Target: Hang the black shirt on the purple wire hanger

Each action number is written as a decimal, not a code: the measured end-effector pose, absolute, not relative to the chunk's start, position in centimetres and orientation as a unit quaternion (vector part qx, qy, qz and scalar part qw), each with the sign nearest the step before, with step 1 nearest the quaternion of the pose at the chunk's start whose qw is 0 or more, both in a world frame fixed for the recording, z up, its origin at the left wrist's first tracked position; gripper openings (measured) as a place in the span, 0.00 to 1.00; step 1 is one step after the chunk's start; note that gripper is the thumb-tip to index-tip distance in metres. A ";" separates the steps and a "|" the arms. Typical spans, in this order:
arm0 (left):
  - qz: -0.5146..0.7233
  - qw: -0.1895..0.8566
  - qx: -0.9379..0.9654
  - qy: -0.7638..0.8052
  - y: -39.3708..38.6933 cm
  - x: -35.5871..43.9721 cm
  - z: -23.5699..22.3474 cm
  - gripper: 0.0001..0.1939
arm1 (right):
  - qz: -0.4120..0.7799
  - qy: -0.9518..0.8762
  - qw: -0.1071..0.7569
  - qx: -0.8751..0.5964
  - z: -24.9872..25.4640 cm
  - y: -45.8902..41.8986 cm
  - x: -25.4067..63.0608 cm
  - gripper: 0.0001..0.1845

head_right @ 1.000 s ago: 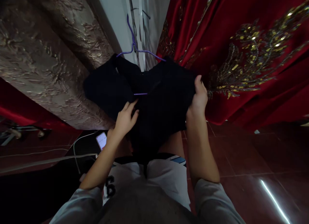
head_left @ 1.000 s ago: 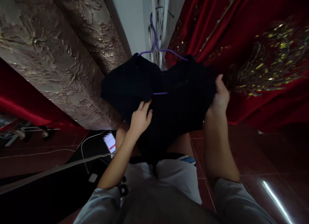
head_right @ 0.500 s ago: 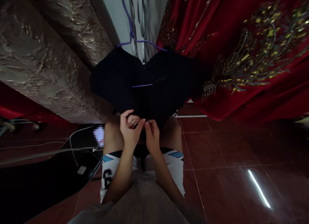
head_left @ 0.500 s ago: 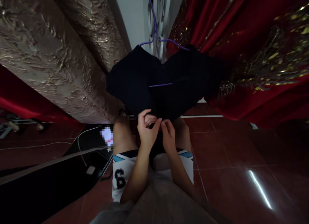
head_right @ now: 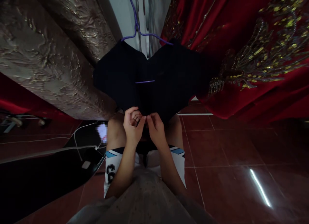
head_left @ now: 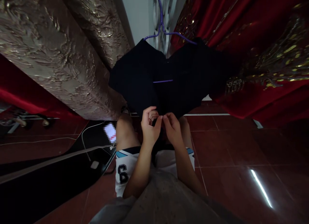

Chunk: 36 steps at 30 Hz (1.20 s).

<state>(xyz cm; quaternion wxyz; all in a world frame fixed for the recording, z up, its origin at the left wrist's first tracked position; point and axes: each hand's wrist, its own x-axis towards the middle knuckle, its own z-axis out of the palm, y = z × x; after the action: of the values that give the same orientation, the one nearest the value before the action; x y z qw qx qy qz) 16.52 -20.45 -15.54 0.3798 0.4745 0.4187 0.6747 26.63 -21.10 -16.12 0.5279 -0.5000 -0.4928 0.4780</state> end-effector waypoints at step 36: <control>0.499 0.229 0.712 0.438 -13.0 15.2 -15.7 0.10 | 0.413 -0.552 0.630 -0.357 -3.0 -11.3 26.7 0.21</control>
<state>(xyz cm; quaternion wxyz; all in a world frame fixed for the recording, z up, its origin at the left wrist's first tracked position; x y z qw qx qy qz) 15.18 -12.97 -15.66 0.2293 0.7119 0.4378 0.4989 26.66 -11.28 -3.04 0.6299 -0.3574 -0.5520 0.4132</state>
